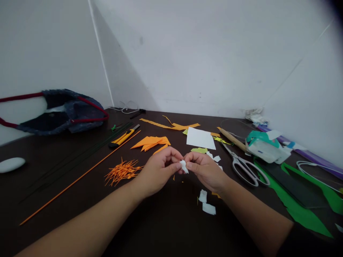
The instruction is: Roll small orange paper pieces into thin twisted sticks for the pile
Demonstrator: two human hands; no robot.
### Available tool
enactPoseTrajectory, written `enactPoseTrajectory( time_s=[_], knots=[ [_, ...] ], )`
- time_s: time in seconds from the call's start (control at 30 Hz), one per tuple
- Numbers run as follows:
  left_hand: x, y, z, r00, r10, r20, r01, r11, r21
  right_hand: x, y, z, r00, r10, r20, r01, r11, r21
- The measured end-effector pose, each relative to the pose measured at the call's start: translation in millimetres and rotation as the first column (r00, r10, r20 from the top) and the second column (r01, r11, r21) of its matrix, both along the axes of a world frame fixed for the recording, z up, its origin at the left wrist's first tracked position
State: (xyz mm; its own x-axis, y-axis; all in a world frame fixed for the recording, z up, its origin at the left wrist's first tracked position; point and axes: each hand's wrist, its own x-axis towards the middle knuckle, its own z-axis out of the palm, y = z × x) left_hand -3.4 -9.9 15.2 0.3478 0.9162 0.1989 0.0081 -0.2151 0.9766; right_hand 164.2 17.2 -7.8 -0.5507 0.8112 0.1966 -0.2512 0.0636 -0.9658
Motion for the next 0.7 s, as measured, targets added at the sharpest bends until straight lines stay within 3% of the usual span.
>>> enactPoseTrajectory(
  time_s=[0.2, 0.47, 0.7],
  knots=[
    [-2.5, 2.3, 0.3, 0.998, 0.043, -0.038, -0.044, 0.999, -0.017, -1.2, -1.1, 0.3, 0.993, -0.071, 0.092, 0.067, 0.997, 0.042],
    [-5.3, -0.2, 0.2, 0.959, 0.077, -0.272, -0.070, 0.997, 0.037, 0.7, -1.0, -0.8, 0.930, -0.207, 0.305, 0.150, 0.968, 0.202],
    [-3.6, 0.3, 4.6, 0.923, 0.150, -0.354, -0.109, 0.985, 0.134, 1.1, -5.3, 5.6, 0.872, -0.408, 0.271, 0.249, 0.845, 0.473]
  ],
)
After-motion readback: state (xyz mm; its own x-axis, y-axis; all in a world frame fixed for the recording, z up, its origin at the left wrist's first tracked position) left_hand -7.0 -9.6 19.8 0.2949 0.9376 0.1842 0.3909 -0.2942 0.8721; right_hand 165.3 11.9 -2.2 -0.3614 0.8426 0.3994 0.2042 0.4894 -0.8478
